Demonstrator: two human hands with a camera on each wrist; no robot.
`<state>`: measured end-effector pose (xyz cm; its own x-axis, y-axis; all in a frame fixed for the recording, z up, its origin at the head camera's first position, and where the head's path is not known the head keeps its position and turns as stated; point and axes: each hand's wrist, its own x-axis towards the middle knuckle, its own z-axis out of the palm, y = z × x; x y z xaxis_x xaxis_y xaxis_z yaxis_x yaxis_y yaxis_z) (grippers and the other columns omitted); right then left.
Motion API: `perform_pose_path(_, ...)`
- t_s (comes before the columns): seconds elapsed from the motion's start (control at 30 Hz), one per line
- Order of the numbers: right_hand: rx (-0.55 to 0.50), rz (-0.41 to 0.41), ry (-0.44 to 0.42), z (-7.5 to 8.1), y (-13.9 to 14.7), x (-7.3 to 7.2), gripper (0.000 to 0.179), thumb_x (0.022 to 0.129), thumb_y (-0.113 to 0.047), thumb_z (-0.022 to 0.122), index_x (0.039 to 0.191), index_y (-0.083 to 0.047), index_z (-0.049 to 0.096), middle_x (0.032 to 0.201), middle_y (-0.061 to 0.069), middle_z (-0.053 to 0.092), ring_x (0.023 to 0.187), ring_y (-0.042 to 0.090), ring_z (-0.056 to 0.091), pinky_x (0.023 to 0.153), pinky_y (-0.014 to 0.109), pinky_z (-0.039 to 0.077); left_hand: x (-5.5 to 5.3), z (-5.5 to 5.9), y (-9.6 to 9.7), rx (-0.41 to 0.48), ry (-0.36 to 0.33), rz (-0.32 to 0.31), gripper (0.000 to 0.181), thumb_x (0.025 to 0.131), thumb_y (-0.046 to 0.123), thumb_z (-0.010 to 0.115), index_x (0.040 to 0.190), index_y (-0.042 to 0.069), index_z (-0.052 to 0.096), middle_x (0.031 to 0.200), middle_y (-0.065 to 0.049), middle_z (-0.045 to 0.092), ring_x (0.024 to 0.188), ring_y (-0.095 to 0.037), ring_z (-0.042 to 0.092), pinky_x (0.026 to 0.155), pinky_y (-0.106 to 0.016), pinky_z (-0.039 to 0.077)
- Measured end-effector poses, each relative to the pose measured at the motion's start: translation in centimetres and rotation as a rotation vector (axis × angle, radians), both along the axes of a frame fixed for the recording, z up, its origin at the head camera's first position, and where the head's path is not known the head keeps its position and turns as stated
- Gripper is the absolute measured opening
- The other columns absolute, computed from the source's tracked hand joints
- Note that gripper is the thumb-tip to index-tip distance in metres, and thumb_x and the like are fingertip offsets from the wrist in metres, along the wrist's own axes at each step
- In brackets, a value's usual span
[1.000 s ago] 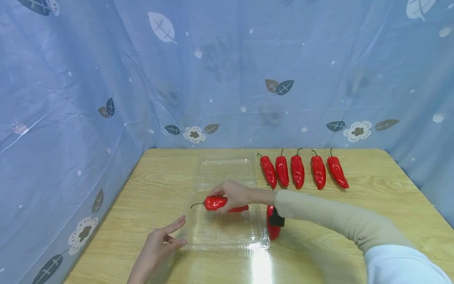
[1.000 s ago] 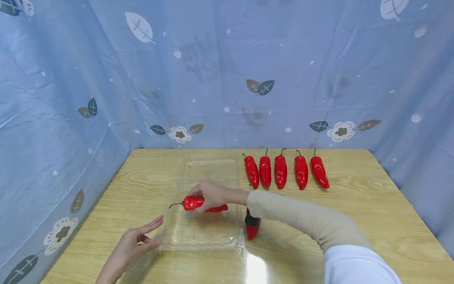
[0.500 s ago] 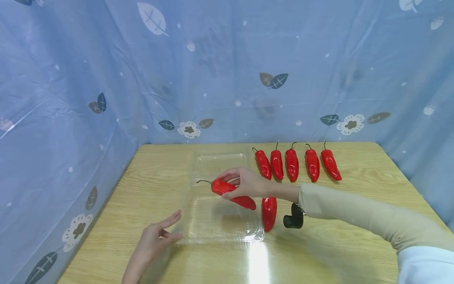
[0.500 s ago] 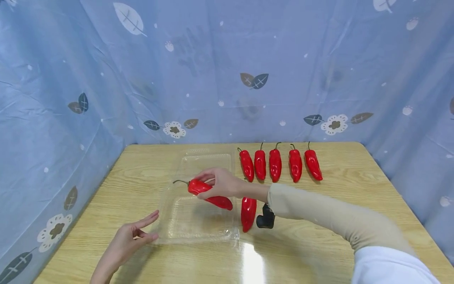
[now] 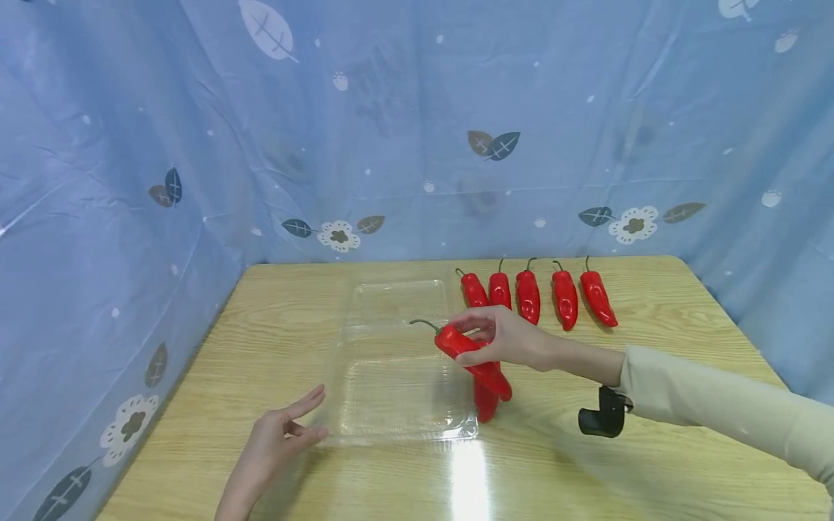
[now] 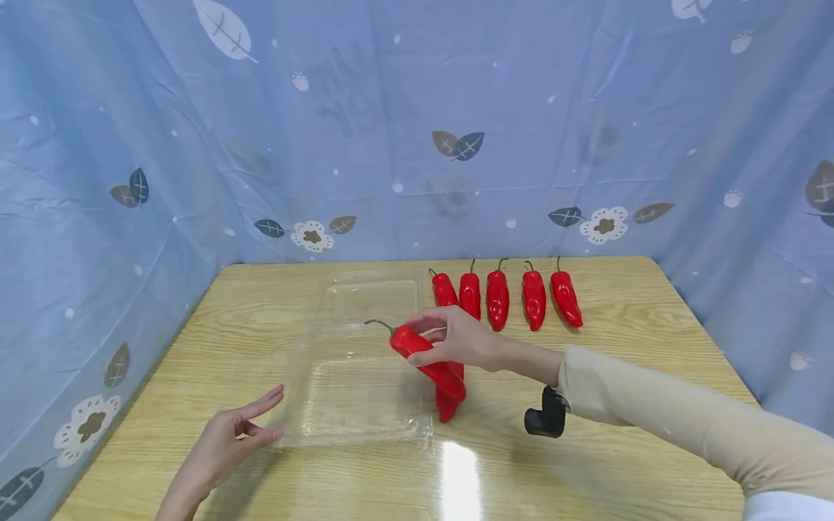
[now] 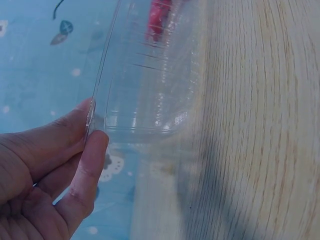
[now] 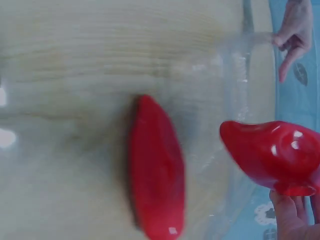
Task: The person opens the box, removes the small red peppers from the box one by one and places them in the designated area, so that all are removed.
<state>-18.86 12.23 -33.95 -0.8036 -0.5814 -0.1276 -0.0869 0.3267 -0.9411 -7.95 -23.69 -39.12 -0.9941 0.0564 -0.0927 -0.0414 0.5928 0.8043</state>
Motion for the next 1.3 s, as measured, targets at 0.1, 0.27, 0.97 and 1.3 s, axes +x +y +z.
perform_pose_path(0.1,0.036,-0.052,0.023,-0.7,1.4,0.9,0.053,0.082,-0.017,0.077,0.129,-0.003,0.056,0.119,0.012,0.059,0.110,0.030,0.054,0.081,0.037,0.053,-0.1,0.0,-0.1,-0.004,0.007,-0.001,0.054,0.080,0.009,0.075,0.130,0.001,0.057,0.140,-0.007,0.050,0.064,-0.012,0.054,0.067,-0.022,0.049)
perform_pose_path(0.27,0.015,-0.210,-0.073,-2.0,3.1,3.0,0.057,0.083,-0.017,0.076,0.130,0.003,0.052,0.112,0.015,0.058,0.098,0.025,0.059,0.081,0.035,0.053,-0.1,-0.1,-0.1,-0.004,-0.002,0.000,0.054,0.081,0.008,0.075,0.131,0.002,0.057,0.140,-0.006,0.051,0.063,-0.011,0.052,0.056,-0.022,0.044)
perform_pose_path(0.97,0.181,-0.636,-0.171,-6.5,6.4,4.2,0.048,0.085,-0.022,0.074,0.109,0.002,0.040,0.096,0.013,0.061,0.078,0.019,0.057,0.066,0.031,0.052,0.1,-0.7,-0.3,0.006,0.048,-0.032,0.053,0.080,0.009,0.075,0.130,0.001,0.057,0.139,-0.010,0.050,0.064,-0.009,0.053,0.071,-0.024,0.053)
perform_pose_path(1.3,0.255,-0.632,-0.139,-6.9,6.4,2.4,0.044,0.084,-0.021,0.075,0.102,0.002,0.041,0.084,0.010,0.060,0.075,0.019,0.057,0.065,0.028,0.049,0.1,-0.5,-0.2,0.003,0.040,-0.017,0.054,0.080,0.010,0.076,0.130,0.002,0.057,0.139,-0.009,0.051,0.062,-0.009,0.051,0.068,-0.020,0.050)
